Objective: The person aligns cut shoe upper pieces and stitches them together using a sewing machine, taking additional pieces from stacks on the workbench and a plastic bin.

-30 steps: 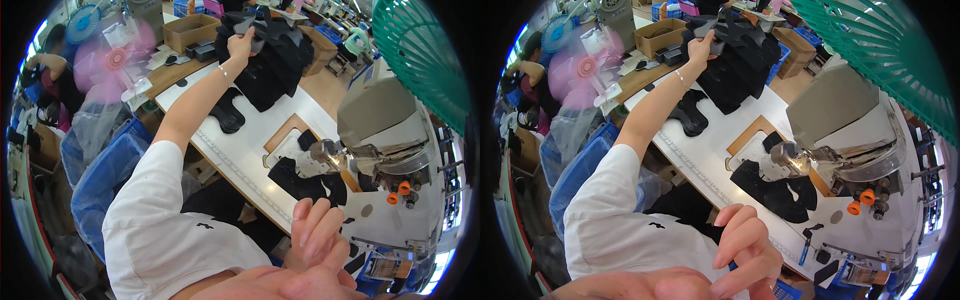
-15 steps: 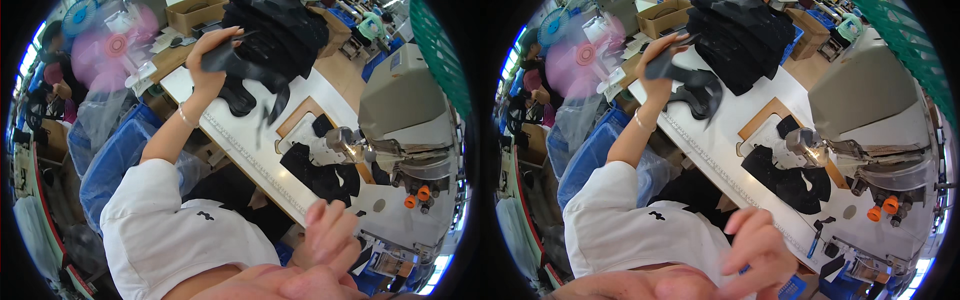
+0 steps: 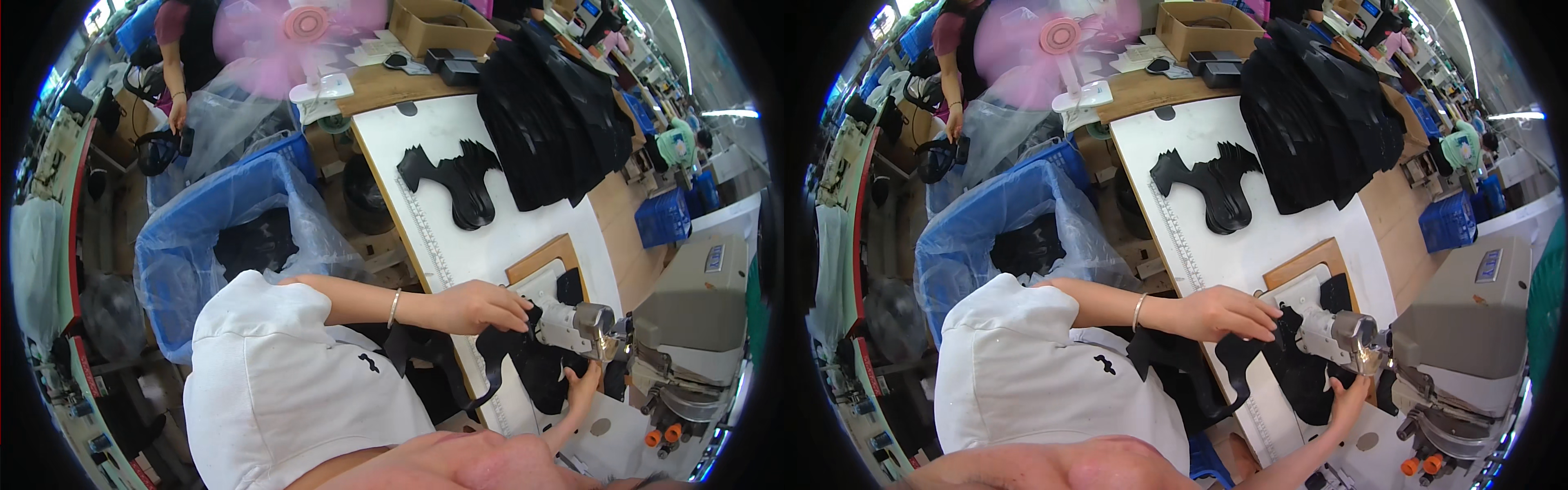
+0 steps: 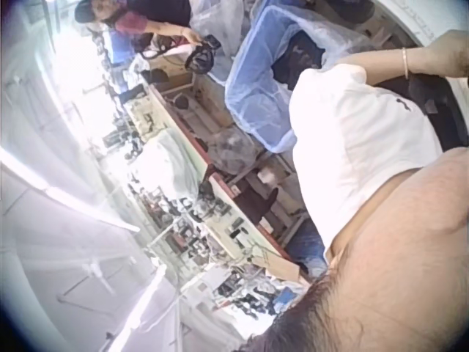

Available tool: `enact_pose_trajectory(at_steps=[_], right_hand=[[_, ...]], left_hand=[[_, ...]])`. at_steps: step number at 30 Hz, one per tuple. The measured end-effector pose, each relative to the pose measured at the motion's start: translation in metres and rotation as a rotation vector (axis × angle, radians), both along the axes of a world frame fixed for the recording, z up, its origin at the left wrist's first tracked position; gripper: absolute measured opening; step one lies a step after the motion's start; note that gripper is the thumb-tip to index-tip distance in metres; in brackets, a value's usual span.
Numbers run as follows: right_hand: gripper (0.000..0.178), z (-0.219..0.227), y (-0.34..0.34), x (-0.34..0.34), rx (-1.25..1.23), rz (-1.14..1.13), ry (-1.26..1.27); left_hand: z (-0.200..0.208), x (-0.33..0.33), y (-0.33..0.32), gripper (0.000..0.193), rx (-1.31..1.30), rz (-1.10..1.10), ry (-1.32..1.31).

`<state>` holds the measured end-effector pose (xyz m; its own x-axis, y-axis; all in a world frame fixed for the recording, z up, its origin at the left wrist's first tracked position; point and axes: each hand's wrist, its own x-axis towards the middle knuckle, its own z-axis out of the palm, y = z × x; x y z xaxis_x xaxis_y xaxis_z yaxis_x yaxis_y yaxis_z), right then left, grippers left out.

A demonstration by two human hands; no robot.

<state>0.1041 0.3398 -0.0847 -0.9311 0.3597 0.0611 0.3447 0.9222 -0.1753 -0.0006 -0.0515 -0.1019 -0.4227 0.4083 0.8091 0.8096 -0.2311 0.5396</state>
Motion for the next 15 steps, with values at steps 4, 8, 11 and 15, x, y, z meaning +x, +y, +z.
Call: enact_pose_trajectory(at_steps=[4,8,11,15], right_hand=[[0.07,-0.007,0.022,0.001,0.058,-0.005,0.028],[0.082,0.004,0.002,-0.013,0.021,-0.118,0.071],[0.083,0.006,0.016,0.008,0.0,0.008,0.333],[0.039,0.072,-0.018,0.069,0.031,-0.116,0.42]], left_hand=[[0.003,0.0,0.009,0.032,-0.021,0.018,0.043],[-0.004,-0.006,-0.001,0.035,-0.084,0.096,0.157],[0.004,-0.009,0.001,0.032,-0.05,0.119,0.271],[0.011,-0.015,-0.002,0.024,-0.033,0.107,0.381]])
